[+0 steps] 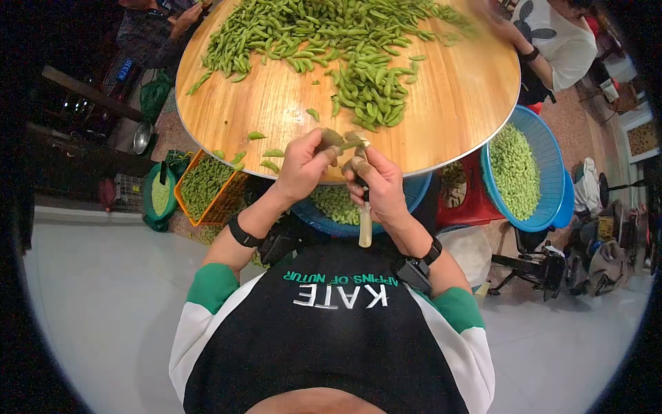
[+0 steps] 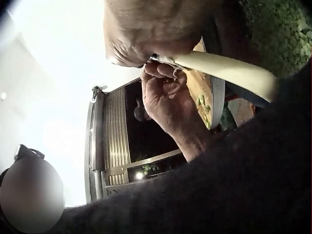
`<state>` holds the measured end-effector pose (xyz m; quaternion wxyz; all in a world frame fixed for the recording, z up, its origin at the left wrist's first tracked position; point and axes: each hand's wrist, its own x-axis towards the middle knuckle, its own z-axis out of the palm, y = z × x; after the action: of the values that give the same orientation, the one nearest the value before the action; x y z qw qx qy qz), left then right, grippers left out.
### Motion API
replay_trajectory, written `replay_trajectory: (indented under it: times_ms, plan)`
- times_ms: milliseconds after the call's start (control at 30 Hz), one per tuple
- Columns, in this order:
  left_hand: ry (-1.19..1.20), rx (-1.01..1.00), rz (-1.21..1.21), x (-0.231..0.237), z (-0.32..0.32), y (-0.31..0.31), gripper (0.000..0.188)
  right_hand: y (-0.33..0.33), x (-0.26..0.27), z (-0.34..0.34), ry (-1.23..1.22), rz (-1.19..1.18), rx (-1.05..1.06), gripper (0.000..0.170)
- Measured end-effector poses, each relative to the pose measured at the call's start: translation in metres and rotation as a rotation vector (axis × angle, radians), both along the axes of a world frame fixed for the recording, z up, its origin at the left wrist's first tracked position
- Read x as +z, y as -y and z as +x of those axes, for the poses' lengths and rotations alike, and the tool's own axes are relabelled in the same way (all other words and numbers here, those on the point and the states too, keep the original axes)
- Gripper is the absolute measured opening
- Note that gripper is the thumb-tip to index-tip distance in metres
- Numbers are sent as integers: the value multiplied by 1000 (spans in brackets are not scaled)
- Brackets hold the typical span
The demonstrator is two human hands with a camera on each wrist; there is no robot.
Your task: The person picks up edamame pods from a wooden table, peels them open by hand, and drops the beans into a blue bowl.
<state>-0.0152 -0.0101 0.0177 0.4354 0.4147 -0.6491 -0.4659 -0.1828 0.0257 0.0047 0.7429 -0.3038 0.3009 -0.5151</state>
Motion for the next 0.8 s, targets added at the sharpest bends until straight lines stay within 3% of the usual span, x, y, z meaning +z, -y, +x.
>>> replay_trajectory:
  times_ms: [133,200,300,467,567,600,667,733,767,800]
  plan:
    - [-181,-31,207,-13,2,6,7,2,-1,0,1,15,-14,33]
    - [-527,-216,534,-15,7,11,8,4,3,-5,71,29,82,11]
    - [-701,-361,741,-15,12,16,14,5,6,-11,99,51,155,13]
    - [-822,-436,944,-15,11,11,22,2,6,-21,241,99,252,22]
    - [-880,-511,1069,-30,10,5,25,0,-13,-32,357,86,422,27]
    - [-898,-560,1165,-28,9,3,25,2,-16,-32,355,87,427,27]
    - [-893,-471,1177,-23,8,-1,20,3,-20,-29,380,308,251,23]
    - [-152,-219,348,-17,4,-1,12,2,-13,-27,396,318,266,20]
    - [-158,-152,-32,-29,-3,-1,11,2,-8,-27,407,327,280,17]
    - [-159,-152,-30,-23,-1,-2,11,1,-5,-27,416,340,296,15]
